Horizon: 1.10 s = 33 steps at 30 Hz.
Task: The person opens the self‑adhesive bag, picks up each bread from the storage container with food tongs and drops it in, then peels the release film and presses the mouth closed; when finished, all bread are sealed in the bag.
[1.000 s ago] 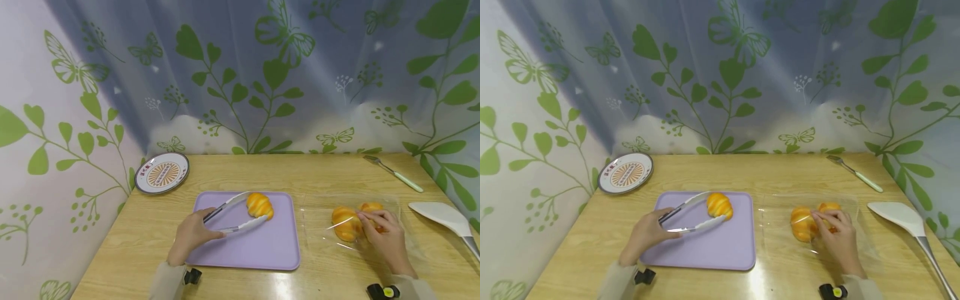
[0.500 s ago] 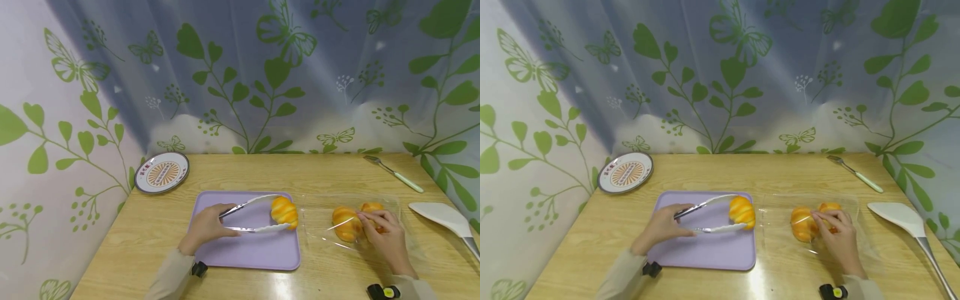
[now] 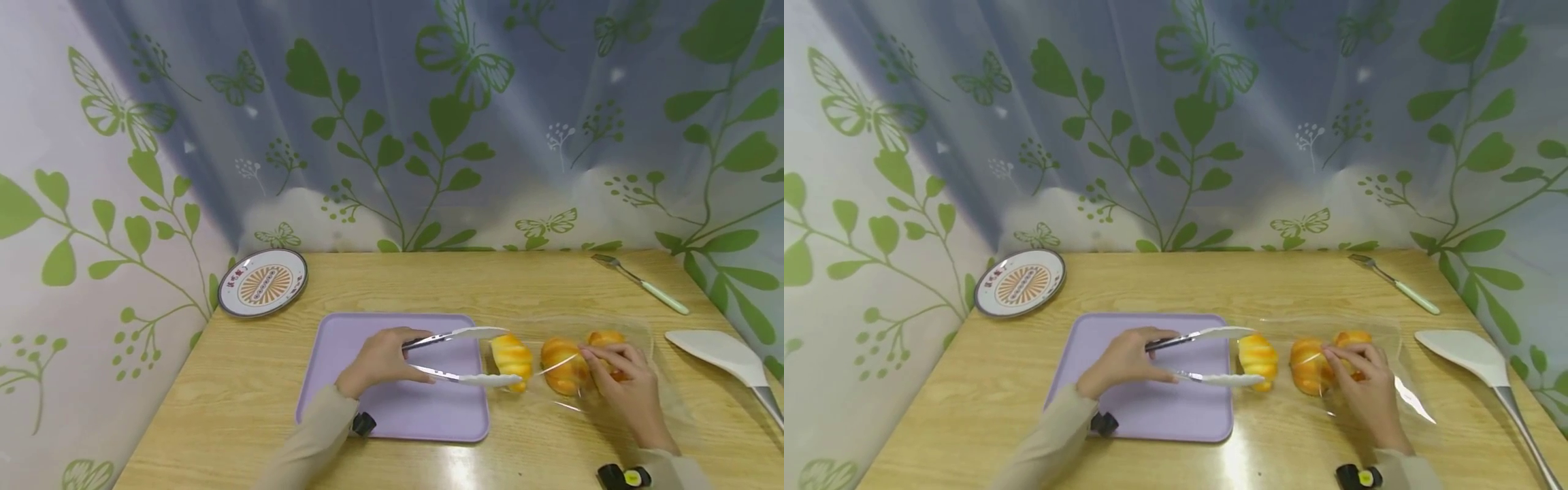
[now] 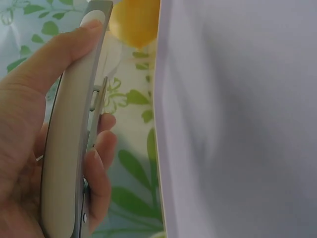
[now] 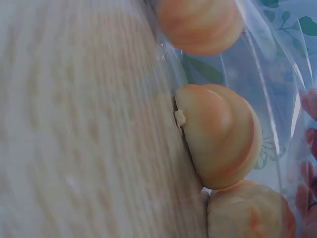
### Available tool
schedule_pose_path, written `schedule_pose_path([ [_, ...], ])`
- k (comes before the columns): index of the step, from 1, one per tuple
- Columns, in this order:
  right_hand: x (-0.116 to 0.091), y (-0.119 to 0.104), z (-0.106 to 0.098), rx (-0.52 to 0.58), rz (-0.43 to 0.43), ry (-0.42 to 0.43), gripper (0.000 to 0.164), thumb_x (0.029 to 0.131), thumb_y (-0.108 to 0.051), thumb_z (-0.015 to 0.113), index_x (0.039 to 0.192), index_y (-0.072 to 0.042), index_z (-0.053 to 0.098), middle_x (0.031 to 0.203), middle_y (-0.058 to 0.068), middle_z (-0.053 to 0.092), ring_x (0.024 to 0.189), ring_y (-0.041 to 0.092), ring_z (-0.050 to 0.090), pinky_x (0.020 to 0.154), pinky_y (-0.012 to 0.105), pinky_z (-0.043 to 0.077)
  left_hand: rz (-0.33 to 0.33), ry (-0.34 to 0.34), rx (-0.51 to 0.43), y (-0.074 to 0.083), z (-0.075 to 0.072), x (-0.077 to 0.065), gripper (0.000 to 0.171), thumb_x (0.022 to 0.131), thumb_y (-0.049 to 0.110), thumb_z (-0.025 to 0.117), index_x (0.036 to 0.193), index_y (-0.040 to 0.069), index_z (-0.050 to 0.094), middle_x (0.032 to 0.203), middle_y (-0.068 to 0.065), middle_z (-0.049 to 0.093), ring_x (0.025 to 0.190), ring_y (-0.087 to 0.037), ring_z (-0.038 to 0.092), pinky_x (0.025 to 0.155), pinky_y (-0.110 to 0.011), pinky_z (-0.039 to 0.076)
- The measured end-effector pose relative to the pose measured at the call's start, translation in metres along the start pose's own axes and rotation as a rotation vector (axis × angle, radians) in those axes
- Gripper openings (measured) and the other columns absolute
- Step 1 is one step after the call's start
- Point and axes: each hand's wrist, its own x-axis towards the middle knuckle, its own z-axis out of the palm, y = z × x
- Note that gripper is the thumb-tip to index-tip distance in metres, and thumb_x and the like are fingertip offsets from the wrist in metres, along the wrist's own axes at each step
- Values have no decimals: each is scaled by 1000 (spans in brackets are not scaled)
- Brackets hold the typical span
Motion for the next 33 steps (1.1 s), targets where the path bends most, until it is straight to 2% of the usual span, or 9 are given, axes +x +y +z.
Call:
schedule_pose_path([
  [5, 0, -1, 1, 5, 2, 1, 21, 73, 18, 72, 91, 8, 74, 95, -25, 55, 93, -7, 45, 67, 5, 36, -10, -43, 4, 6, 6, 13, 76, 63, 47, 89, 130, 23, 64, 86, -2, 68, 61, -2, 45, 57, -19, 39],
  [9, -1, 0, 2, 4, -12, 5, 20, 73, 17, 73, 90, 8, 74, 96, -23, 55, 93, -8, 45, 66, 4, 36, -15, -56, 15, 9, 6, 18, 76, 63, 47, 89, 130, 22, 64, 99, -1, 72, 60, -4, 42, 59, -20, 40],
  [14, 0, 0, 1, 1, -1, 3, 21, 72, 18, 72, 91, 8, 74, 96, -25, 55, 92, -8, 44, 67, 4, 36, -48, -64, 40, 13, -2, 15, 76, 62, 48, 89, 129, 23, 64, 124, 0, 69, 75, -6, 50, 75, -28, 49],
  [19, 0, -2, 0, 2, 2, -4, 20, 74, 18, 72, 91, 8, 74, 96, -26, 55, 92, -7, 44, 68, 4, 36, -96, -81, 50, 19, -11, 7, 77, 62, 47, 89, 129, 20, 64, 131, -3, 65, 94, -14, 61, 88, -39, 53],
  [22, 1, -2, -1, 5, 2, -4, 18, 75, 17, 71, 91, 8, 74, 96, -27, 55, 91, -7, 44, 67, 4, 37, -97, -74, 88, 24, -16, 2, 76, 62, 47, 89, 128, 20, 65, 130, -4, 66, 106, -18, 64, 87, -41, 54],
  [24, 1, -2, -1, 6, 4, -2, 17, 76, 16, 71, 91, 8, 74, 96, -27, 55, 91, -8, 44, 68, 4, 37, -78, -58, 131, 27, -18, -1, 74, 62, 48, 89, 127, 20, 67, 126, -3, 68, 107, -19, 66, 83, -40, 55],
  [28, 0, -1, 0, 9, 2, 4, 14, 77, 14, 71, 90, 9, 73, 95, -28, 55, 91, -8, 44, 68, 4, 37, -34, -20, 182, 31, -19, -6, 69, 63, 48, 88, 123, 21, 69, 119, -1, 71, 96, -15, 67, 71, -32, 55],
  [33, 0, 0, 1, 10, -5, 4, 12, 78, 13, 71, 89, 11, 73, 95, -29, 54, 92, -9, 45, 69, 4, 37, 23, 30, 177, 27, -12, -6, 67, 64, 47, 88, 123, 22, 69, 114, 1, 73, 87, -12, 67, 65, -27, 52],
])
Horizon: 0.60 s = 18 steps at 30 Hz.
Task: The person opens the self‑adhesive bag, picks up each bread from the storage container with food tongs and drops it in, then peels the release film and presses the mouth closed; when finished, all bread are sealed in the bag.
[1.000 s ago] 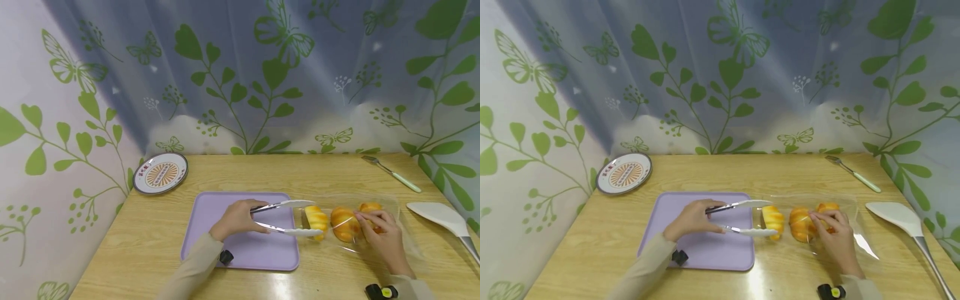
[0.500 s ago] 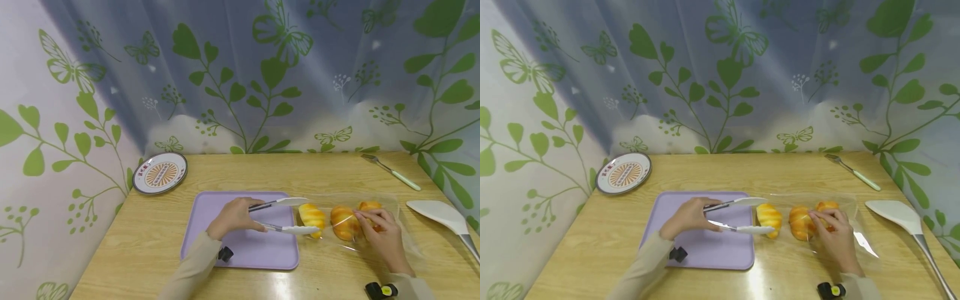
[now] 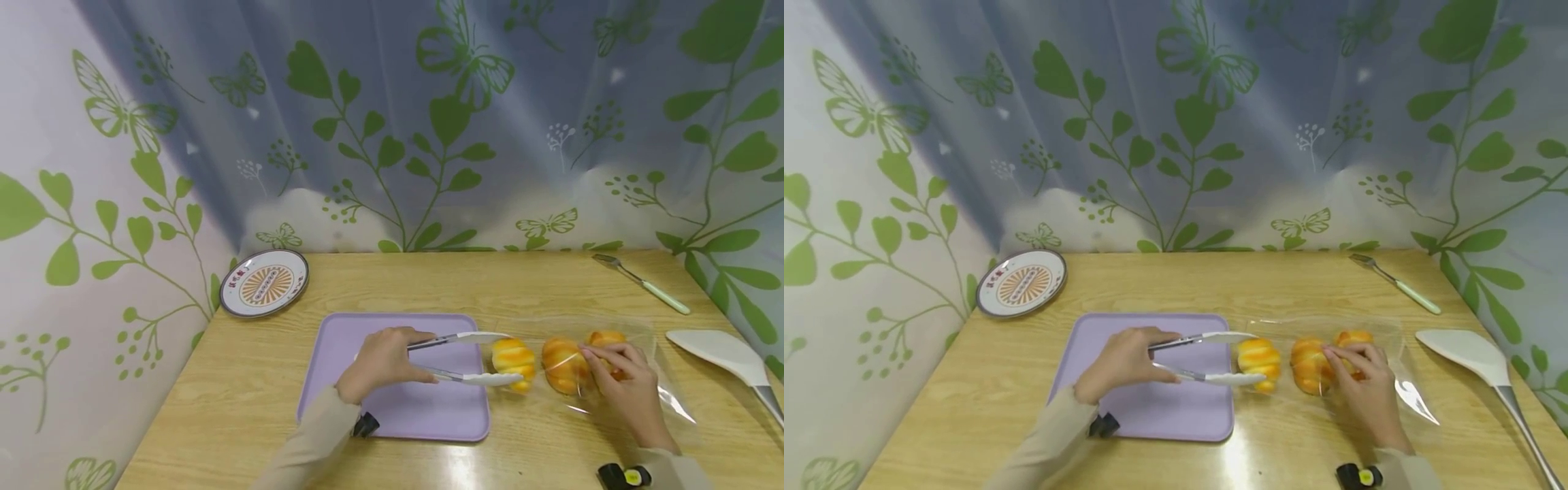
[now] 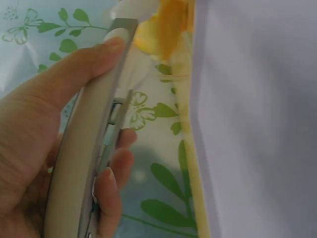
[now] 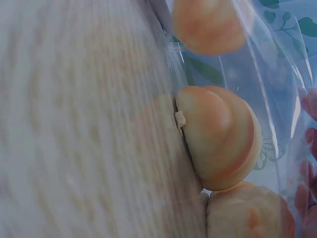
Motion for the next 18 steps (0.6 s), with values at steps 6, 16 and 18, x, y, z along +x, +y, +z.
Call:
schedule_pose_path([
  [6, -1, -1, -1, 4, 14, 1, 16, 77, 14, 72, 91, 8, 74, 94, -27, 55, 92, -7, 45, 68, 4, 37, 43, -12, -35, -1, 17, 16, 68, 65, 48, 87, 125, 24, 67, 115, 2, 72, 70, -4, 50, 60, -19, 42],
  [16, 1, -1, 1, 8, -4, 29, 14, 76, 13, 73, 90, 8, 74, 94, -26, 56, 93, -9, 46, 68, 3, 38, 17, -81, -16, 1, 22, 32, 72, 67, 50, 86, 130, 23, 64, 129, 2, 66, 106, -15, 66, 75, -29, 55],
  [18, 1, -1, 1, 9, -4, 30, 14, 77, 13, 73, 89, 8, 74, 94, -26, 56, 92, -9, 46, 68, 3, 37, 1, -95, -14, 0, 21, 32, 73, 66, 50, 86, 131, 23, 64, 129, 1, 66, 108, -16, 66, 77, -32, 55],
])
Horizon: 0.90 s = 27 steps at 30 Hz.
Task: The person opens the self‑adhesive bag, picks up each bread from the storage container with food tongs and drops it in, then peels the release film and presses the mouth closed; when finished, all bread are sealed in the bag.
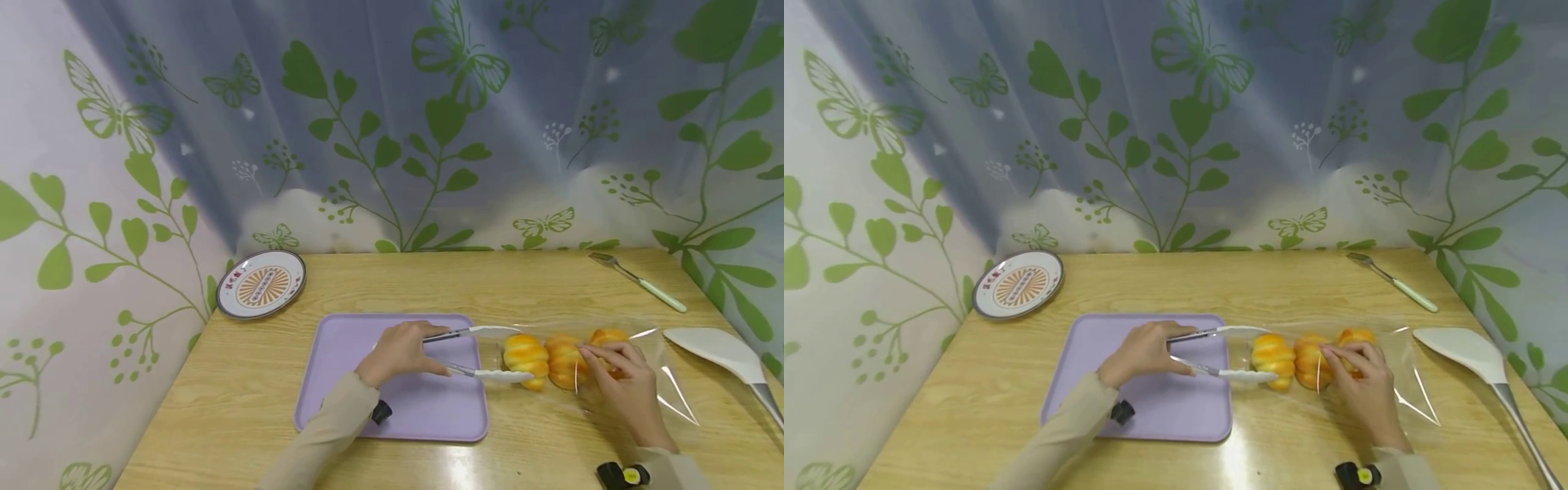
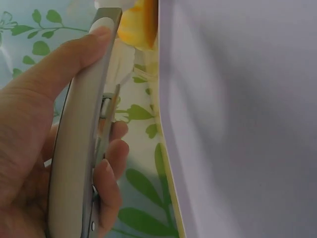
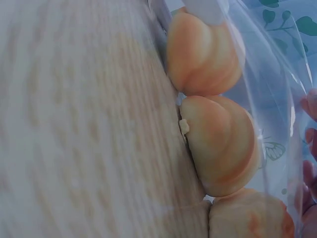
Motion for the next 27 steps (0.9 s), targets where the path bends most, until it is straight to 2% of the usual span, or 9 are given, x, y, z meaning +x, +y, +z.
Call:
schedule_pose_path([
  [5, 1, 0, -2, -5, -6, -7, 12, 78, 12, 72, 89, 9, 74, 95, -27, 56, 92, -9, 46, 69, 3, 37, -33, -15, 3, -1, -1, -1, 75, 65, 50, 87, 131, 23, 64, 127, 0, 67, 107, -16, 66, 81, -36, 56],
  [9, 0, 0, -2, -13, 8, -17, 13, 76, 15, 72, 89, 10, 73, 96, -29, 56, 92, -10, 46, 68, 4, 38, -44, -15, 15, -2, 0, -2, 74, 64, 50, 87, 129, 23, 65, 124, -1, 69, 96, -14, 65, 75, -34, 54],
  [12, 0, 0, -2, -19, 22, -24, 16, 75, 17, 72, 89, 10, 73, 96, -29, 55, 91, -9, 45, 68, 4, 37, -22, 0, 25, -3, 0, -3, 72, 65, 49, 87, 129, 23, 65, 125, 0, 69, 92, -12, 65, 69, -29, 53],
  [16, -1, -1, -2, -14, 33, -24, 19, 73, 18, 72, 90, 9, 73, 95, -28, 55, 92, -9, 46, 69, 3, 37, 41, 26, 49, -3, 0, -1, 70, 68, 49, 86, 130, 24, 64, 125, 2, 68, 99, -13, 68, 66, -24, 51],
  [20, 0, -2, -2, -3, 14, -42, 19, 73, 17, 72, 90, 8, 74, 95, -25, 55, 94, -8, 46, 68, 2, 38, 88, 24, 58, -3, -2, 3, 71, 68, 48, 85, 131, 25, 63, 126, 4, 68, 105, -15, 67, 66, -22, 51],
  [27, 0, 0, -3, 6, -27, -72, 14, 78, 12, 72, 92, 7, 75, 95, -21, 55, 95, -7, 45, 68, 8, 37, 74, -4, 54, -6, -1, 6, 74, 67, 47, 87, 133, 25, 62, 130, 3, 66, 108, -16, 66, 72, -28, 55],
])
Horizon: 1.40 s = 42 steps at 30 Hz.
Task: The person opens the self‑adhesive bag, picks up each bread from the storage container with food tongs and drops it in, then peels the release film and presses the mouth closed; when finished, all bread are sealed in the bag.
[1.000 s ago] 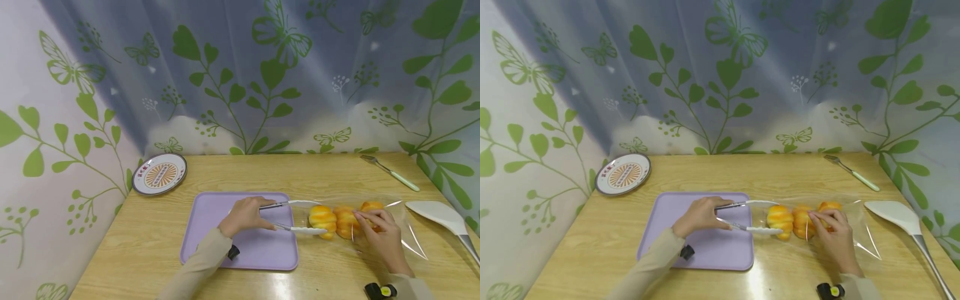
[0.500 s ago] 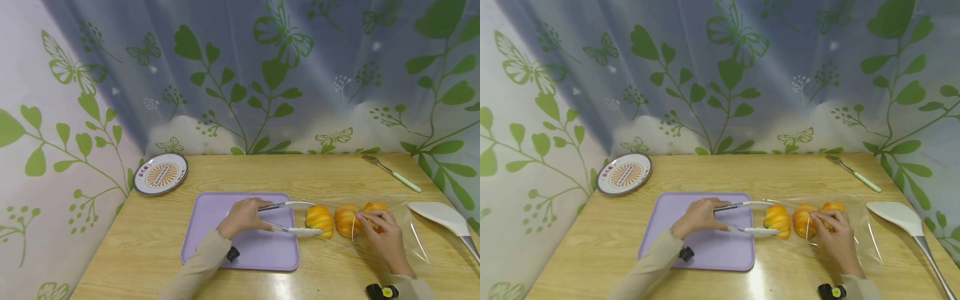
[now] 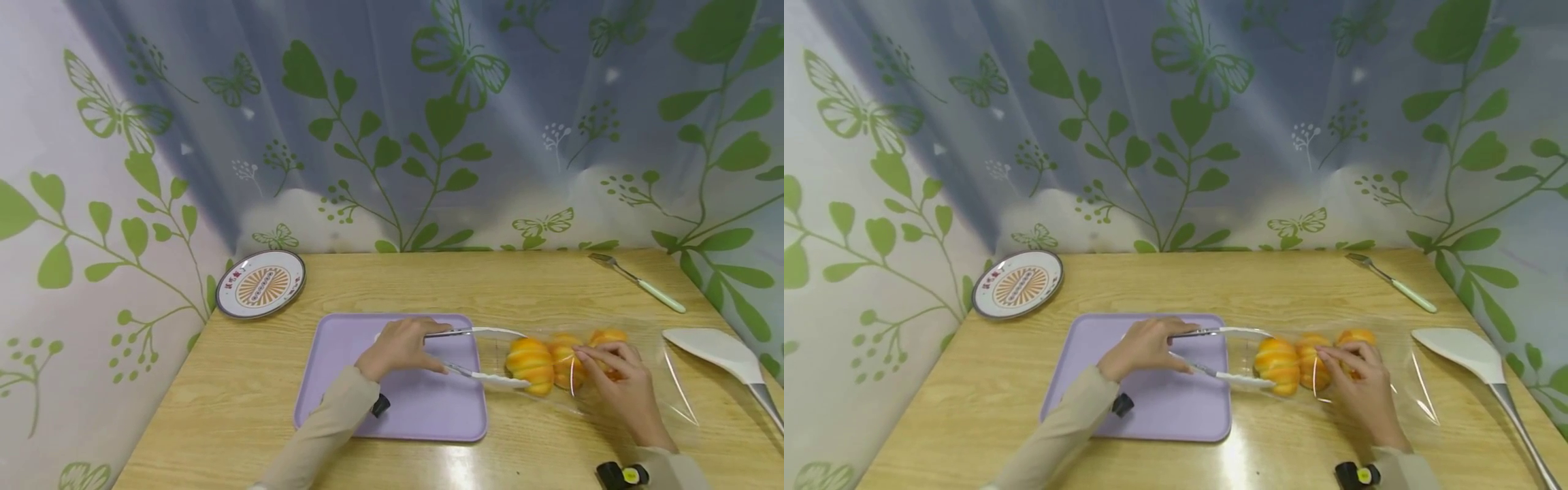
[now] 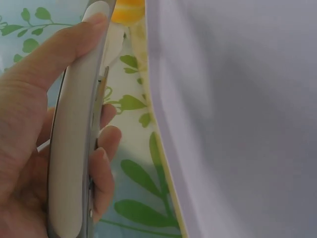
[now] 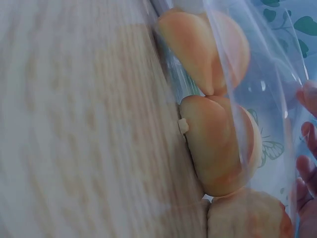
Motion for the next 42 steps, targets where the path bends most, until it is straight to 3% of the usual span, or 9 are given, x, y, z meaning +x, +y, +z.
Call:
schedule_pose_path([
  [6, 0, -2, 0, -15, 16, -3, 11, 81, 10, 71, 92, 8, 74, 95, -24, 54, 93, -8, 45, 66, 8, 37, -61, -27, -23, -4, 1, -5, 78, 66, 49, 87, 135, 27, 59, 132, 4, 64, 112, -17, 64, 81, -35, 55],
  [10, 0, -2, 0, -22, 27, 1, 10, 81, 10, 70, 91, 9, 73, 96, -26, 53, 93, -9, 45, 66, 7, 37, -106, -3, -81, -10, 0, -16, 80, 64, 49, 87, 136, 26, 59, 125, 3, 67, 89, -13, 63, 73, -30, 51],
  [13, 0, -1, 0, -21, 31, 10, 11, 80, 12, 70, 90, 9, 73, 96, -27, 54, 93, -9, 45, 66, 7, 36, -140, 52, -149, -19, 0, -29, 82, 62, 47, 89, 135, 24, 60, 108, 1, 70, 73, -10, 52, 64, -26, 44],
  [17, 1, 1, 1, -19, 26, 14, 11, 79, 12, 70, 89, 8, 74, 97, -28, 54, 93, -10, 45, 66, 5, 37, -218, 142, -232, -32, -3, -52, 83, 60, 45, 90, 134, 25, 60, 94, -1, 66, 72, -9, 48, 62, -25, 40],
  [22, -1, 3, 2, -21, 23, 14, 11, 79, 12, 70, 90, 8, 74, 98, -29, 54, 95, -11, 45, 67, 4, 37, -307, 280, -292, -49, -4, -87, 88, 57, 39, 93, 135, 20, 59, 94, -3, 65, 77, -11, 52, 67, -27, 44],
  [27, 0, 2, 1, -26, 15, 18, 12, 79, 12, 71, 90, 8, 74, 98, -29, 54, 94, -12, 46, 68, 3, 38, -443, 399, -322, -71, -1, -127, 96, 56, 35, 94, 140, 11, 53, 108, -12, 66, 90, -22, 60, 80, -39, 51],
  [30, -1, 0, 0, -17, 50, 21, 15, 80, 11, 71, 91, 3, 76, 97, -29, 54, 92, -10, 47, 68, 2, 38, -528, 443, -350, -84, 0, -148, 99, 60, 35, 93, 143, 6, 48, 123, -20, 61, 106, -34, 61, 92, -51, 51],
  [33, -2, -1, -1, -10, 95, 20, 18, 81, 10, 70, 93, -1, 77, 96, -29, 55, 91, -9, 47, 68, 2, 38, -622, 486, -373, -93, -3, -167, 102, 64, 36, 91, 147, 4, 41, 133, -23, 55, 112, -36, 59, 94, -53, 49],
  [42, -3, -3, 3, -9, 159, 3, 18, 82, 10, 70, 94, -1, 77, 94, -29, 54, 88, -9, 47, 66, 3, 37, -950, 654, -342, -116, -17, -214, 104, 71, 45, 85, 150, 2, 34, 106, -20, 53, 91, -31, 53, 75, -41, 44],
])
